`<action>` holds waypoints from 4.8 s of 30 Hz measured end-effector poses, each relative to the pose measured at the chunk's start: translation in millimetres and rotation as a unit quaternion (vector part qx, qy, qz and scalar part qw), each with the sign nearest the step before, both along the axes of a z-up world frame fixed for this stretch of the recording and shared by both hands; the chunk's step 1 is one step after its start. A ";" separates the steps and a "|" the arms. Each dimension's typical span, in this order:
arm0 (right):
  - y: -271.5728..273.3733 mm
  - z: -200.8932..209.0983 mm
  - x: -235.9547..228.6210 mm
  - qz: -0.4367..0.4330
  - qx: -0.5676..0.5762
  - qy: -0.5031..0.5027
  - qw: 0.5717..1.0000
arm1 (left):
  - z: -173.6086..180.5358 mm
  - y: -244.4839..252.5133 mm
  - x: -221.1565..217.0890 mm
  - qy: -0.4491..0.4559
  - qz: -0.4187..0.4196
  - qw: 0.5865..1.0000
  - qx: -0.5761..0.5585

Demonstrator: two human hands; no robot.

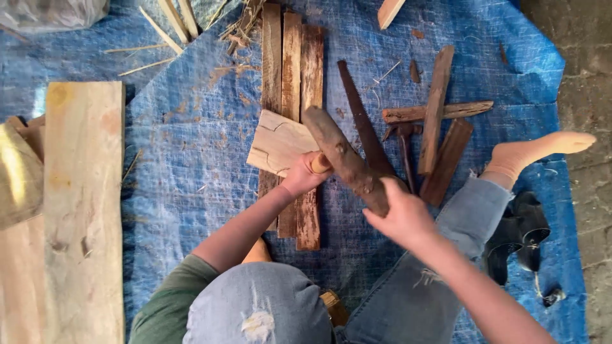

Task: A person uses a wooden mallet and a chisel to carve a decorative shape into a wooden board while sitting on a tarp.

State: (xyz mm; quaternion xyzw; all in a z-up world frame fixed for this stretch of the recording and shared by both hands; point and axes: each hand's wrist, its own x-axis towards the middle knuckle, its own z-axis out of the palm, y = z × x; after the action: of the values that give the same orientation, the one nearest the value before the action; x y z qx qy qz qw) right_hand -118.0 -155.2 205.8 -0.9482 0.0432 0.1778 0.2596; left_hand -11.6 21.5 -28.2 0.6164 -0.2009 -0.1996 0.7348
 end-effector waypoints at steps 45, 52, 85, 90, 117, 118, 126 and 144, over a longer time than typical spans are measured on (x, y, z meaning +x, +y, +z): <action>-4.3 -184.7 -18.3 -0.149 0.085 0.193 0.966 | -24.4 67.2 22.5 0.265 0.195 0.944 -0.024; 4.0 -215.4 -28.5 -0.136 0.115 0.219 0.959 | -27.2 79.8 -7.8 0.417 0.395 0.764 -0.293; 77.4 -216.6 77.8 -0.017 0.255 -0.235 0.938 | -5.7 135.0 45.2 -0.163 0.130 0.948 0.241; 65.6 -172.9 63.9 -0.030 0.304 -0.255 0.918 | -85.5 177.6 15.1 0.009 0.159 0.843 0.514; 55.3 -166.6 99.6 0.066 0.373 -0.047 0.924 | -103.6 130.3 29.2 -0.035 0.190 0.946 0.260; 57.3 -162.9 102.3 0.073 0.362 -0.043 0.928 | -101.4 130.0 29.7 -0.036 0.190 0.948 0.254; 75.6 -135.9 122.5 0.130 0.253 -0.047 0.958 | -61.4 130.2 36.3 -0.048 0.209 0.944 0.251; 6.9 -191.2 79.7 -0.023 0.189 -0.090 0.978 | 79.8 90.8 22.9 -0.057 0.178 0.979 -0.085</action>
State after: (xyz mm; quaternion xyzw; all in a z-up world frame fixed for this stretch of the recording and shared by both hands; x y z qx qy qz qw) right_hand -38.3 -148.3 14.6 -0.8926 0.0072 0.0912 0.4414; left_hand 11.3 112.3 51.5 0.5880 -0.1463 -0.0124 0.7954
